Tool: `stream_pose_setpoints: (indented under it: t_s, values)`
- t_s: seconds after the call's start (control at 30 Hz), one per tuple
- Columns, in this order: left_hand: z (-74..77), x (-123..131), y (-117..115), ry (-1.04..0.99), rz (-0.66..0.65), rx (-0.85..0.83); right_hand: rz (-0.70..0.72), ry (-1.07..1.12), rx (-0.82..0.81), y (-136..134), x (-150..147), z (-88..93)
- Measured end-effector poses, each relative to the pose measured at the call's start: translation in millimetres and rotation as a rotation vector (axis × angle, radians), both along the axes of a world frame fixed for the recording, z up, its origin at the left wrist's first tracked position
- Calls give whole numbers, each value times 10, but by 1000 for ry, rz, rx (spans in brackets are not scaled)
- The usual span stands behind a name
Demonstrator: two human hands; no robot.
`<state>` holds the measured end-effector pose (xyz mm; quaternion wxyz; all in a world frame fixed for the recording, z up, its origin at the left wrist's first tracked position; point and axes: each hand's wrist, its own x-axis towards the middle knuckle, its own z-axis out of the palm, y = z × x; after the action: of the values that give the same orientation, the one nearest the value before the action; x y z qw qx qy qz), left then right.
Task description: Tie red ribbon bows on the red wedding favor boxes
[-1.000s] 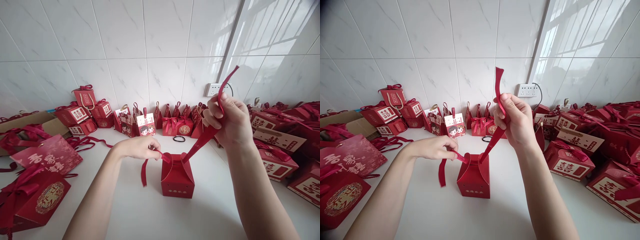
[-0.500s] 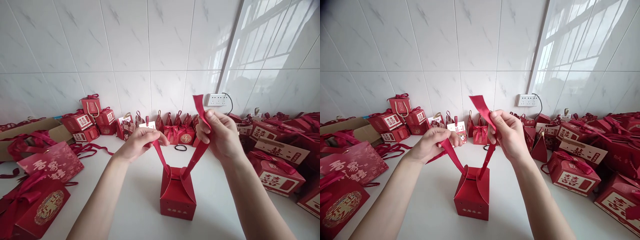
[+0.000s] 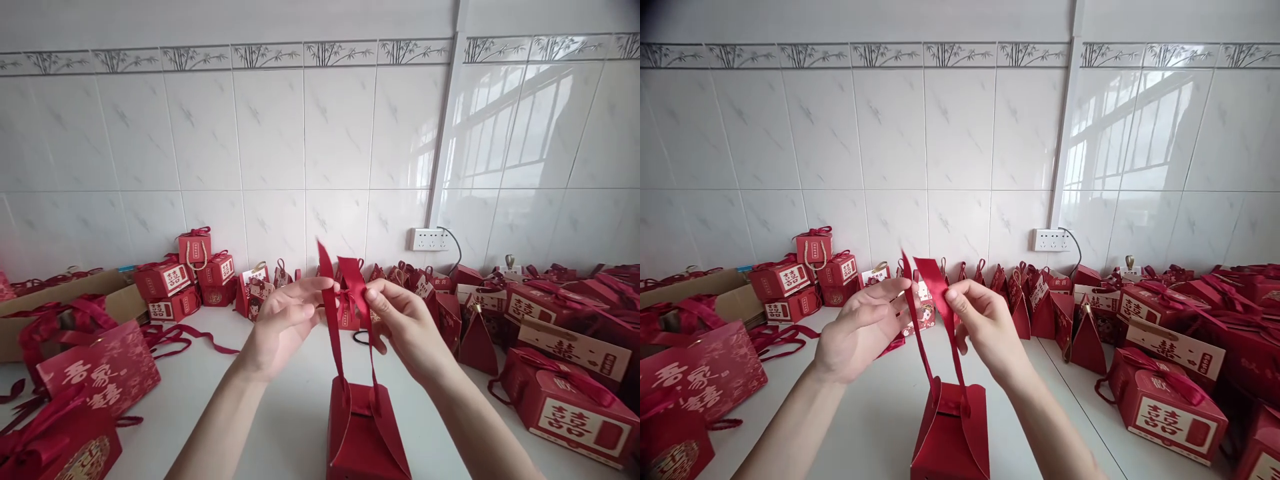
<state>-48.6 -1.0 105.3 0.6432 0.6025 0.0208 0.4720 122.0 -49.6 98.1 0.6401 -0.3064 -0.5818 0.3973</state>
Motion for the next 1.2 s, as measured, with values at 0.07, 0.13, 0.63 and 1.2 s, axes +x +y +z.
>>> stream_pose_setpoints:
  t_s: [0.07, 0.13, 0.63, 1.2]
  values:
    - [-27, 29, -7, 11, 98, -16, 11, -8, -10, -2, -19, -4]
    - [-54, 55, -23, 53, 203, -5, 5, 3, -12, 2, -24, -10]
    - [-69, 224, -307, 101, 187, 95, 15, 160, 18, -56, -55, -10]
    - [4, 189, -434, 226, 200, 118, 13, 53, 133, -250, -117, 77]
